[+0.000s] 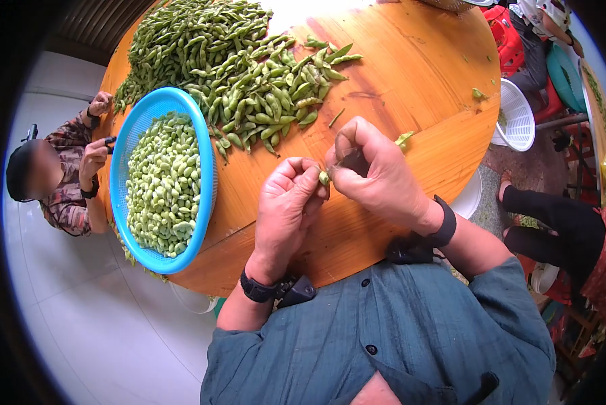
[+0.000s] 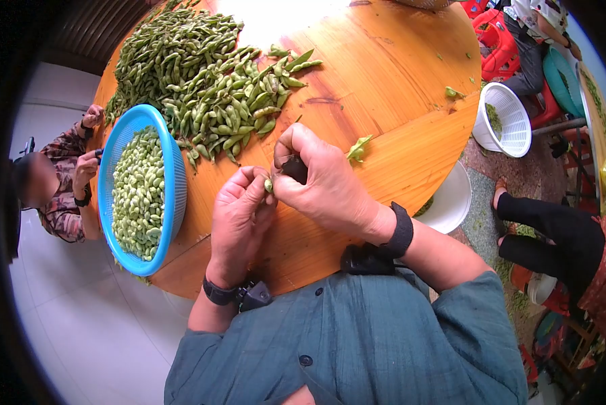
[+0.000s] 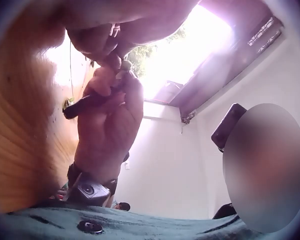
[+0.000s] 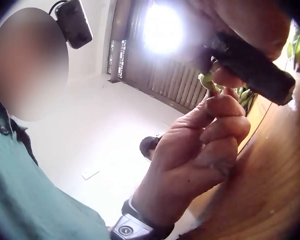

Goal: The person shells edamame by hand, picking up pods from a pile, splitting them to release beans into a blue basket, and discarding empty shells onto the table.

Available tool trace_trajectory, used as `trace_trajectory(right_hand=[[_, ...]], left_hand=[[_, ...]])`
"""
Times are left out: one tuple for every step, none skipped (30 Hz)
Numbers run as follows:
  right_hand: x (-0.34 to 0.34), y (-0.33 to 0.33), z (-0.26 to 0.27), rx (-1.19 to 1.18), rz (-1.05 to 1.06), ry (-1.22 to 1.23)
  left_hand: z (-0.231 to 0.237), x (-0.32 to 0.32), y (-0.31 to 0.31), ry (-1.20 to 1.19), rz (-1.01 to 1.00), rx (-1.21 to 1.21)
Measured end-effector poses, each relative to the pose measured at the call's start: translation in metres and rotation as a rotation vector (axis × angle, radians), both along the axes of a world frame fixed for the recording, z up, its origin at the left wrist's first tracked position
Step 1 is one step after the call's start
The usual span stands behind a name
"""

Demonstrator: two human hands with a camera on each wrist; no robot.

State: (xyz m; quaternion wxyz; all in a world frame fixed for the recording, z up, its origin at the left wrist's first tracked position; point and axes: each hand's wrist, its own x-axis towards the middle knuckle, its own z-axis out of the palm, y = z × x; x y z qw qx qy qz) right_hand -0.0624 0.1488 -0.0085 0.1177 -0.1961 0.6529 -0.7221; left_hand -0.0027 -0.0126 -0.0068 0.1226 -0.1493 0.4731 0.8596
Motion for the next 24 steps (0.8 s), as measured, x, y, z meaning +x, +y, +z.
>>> trace_trajectory(right_hand=[[0.0,0.0,0.003,0.037,-0.033,0.035],[0.0,-0.001,0.005,0.073,-0.066,0.073],[0.001,-0.001,0.004,0.072,-0.065,0.074],[0.001,0.0,0.003,0.079,-0.062,0.075],[0.001,0.0,0.002,0.087,-0.06,0.076],[0.001,0.0,0.002,0.087,-0.059,0.074],[0.001,0.0,0.001,0.081,-0.054,0.064],[0.0,0.0,0.002,0.074,-0.047,0.055],[0.0,0.0,0.003,0.074,-0.047,0.055],[0.0,0.002,0.006,0.041,-0.001,-0.059],[-0.001,0.004,0.008,0.008,0.045,-0.173],[-0.001,0.005,0.01,0.008,0.045,-0.173],[-0.001,0.006,0.011,-0.052,0.075,-0.234],[-0.001,0.007,0.013,-0.111,0.105,-0.294],[-0.002,0.008,0.015,-0.111,0.105,-0.295],[-0.003,0.01,0.019,-0.122,0.13,-0.351],[-0.004,0.012,0.02,-0.132,0.156,-0.407],[-0.004,0.013,0.019,-0.131,0.157,-0.406],[-0.004,0.014,0.019,-0.137,0.157,-0.405],[-0.005,0.016,0.018,-0.143,0.156,-0.405],[-0.005,0.017,0.018,-0.143,0.156,-0.405],[-0.006,0.019,0.018,-0.084,0.114,-0.324],[-0.008,0.021,0.018,-0.026,0.073,-0.243],[-0.009,0.024,0.022,-0.03,0.077,-0.238]], left_hand=[[0.001,0.0,0.001,-0.003,0.001,0.001],[0.005,0.0,0.001,-0.008,0.008,-0.021],[0.007,0.0,0.001,-0.012,0.015,-0.043],[0.009,0.0,0.002,-0.012,0.015,-0.043],[0.01,0.001,0.004,-0.014,0.019,-0.067],[0.01,0.002,0.005,-0.017,0.023,-0.091],[0.01,0.002,0.005,-0.019,0.024,-0.091],[0.011,0.002,0.005,-0.023,0.018,-0.113],[0.011,0.001,0.005,-0.027,0.011,-0.136],[0.011,0.001,0.004,-0.026,0.011,-0.137],[0.009,0.0,0.004,-0.035,0.008,-0.064],[0.008,0.0,0.003,-0.042,0.004,0.008],[0.006,0.0,0.001,-0.043,0.004,0.009],[0.003,0.0,-0.002,-0.026,-0.03,0.095],[0.002,0.0,-0.004,-0.009,-0.064,0.181],[0.003,-0.001,-0.003,-0.009,-0.064,0.182],[0.007,-0.001,0.0,-0.034,-0.047,0.13],[0.01,-0.002,0.002,-0.059,-0.03,0.078],[0.012,-0.002,0.002,-0.057,-0.029,0.078],[0.013,-0.002,0.001,-0.064,-0.011,0.019],[0.015,-0.002,0.001,-0.07,0.007,-0.04],[0.017,-0.001,-0.001,-0.069,0.007,-0.042],[0.019,0.001,-0.004,-0.072,0.012,-0.053],[0.022,0.004,-0.008,-0.073,0.019,-0.067]])
